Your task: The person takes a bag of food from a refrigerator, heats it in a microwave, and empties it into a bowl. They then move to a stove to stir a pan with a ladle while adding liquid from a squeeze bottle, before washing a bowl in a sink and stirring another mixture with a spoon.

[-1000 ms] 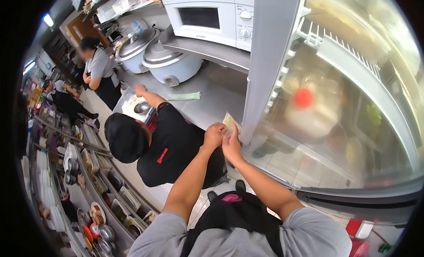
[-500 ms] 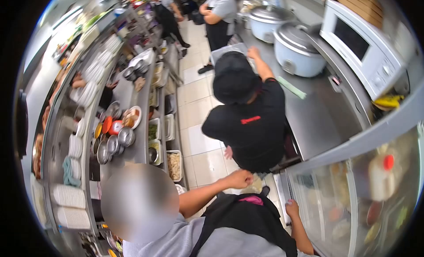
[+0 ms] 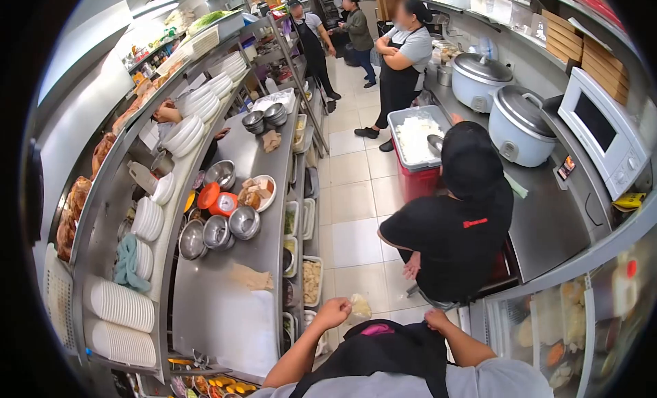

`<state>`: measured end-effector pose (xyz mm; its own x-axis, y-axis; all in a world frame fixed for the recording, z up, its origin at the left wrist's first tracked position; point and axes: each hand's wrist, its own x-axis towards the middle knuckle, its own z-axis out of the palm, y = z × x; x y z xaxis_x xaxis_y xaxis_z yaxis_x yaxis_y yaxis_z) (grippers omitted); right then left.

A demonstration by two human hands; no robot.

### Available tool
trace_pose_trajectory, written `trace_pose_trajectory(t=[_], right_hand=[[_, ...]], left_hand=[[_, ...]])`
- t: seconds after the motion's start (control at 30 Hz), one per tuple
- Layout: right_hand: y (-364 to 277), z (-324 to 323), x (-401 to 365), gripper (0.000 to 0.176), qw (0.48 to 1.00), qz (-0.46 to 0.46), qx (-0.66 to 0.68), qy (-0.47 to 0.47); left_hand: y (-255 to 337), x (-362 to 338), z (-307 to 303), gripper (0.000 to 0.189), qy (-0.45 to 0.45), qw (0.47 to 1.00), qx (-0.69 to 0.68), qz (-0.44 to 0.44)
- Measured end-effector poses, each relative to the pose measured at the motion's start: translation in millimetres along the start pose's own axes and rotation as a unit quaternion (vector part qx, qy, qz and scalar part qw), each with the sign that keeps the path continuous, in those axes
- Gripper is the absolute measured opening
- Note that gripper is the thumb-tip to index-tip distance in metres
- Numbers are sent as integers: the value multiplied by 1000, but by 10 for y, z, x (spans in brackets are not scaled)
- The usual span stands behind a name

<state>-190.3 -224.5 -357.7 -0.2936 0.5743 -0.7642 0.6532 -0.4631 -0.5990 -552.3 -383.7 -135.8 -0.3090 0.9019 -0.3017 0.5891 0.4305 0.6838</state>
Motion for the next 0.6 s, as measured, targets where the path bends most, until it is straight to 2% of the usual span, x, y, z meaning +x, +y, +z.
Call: trace_pose_trajectory(t=[0.13, 0.2, 0.33, 0.43, 0.53, 0.6], right_hand=[[-1051, 609, 383, 31, 978, -161, -110, -76], [-1598, 846, 493, 31, 978, -150, -52, -138], [-2830, 1105, 502, 33, 972, -130, 9, -197], [-3452, 1254, 945, 30, 958, -143, 61, -240], [-4168, 1289, 1341, 29, 955, -140, 92, -244], [-4695, 1270, 1636, 29, 953, -148, 100, -243]], left_hand=[[-335, 261, -517, 23, 51, 998, -4, -26], [-457, 511, -758, 23, 72, 997, -4, -11], [-592, 1131, -1374, 25, 91, 995, 19, -29], [-618, 1528, -1803, 28, 101, 993, 22, -53], [-456, 1878, -2257, 29, 97, 991, 9, -87], [-327, 2129, -2576, 29, 124, 991, 20, -52]])
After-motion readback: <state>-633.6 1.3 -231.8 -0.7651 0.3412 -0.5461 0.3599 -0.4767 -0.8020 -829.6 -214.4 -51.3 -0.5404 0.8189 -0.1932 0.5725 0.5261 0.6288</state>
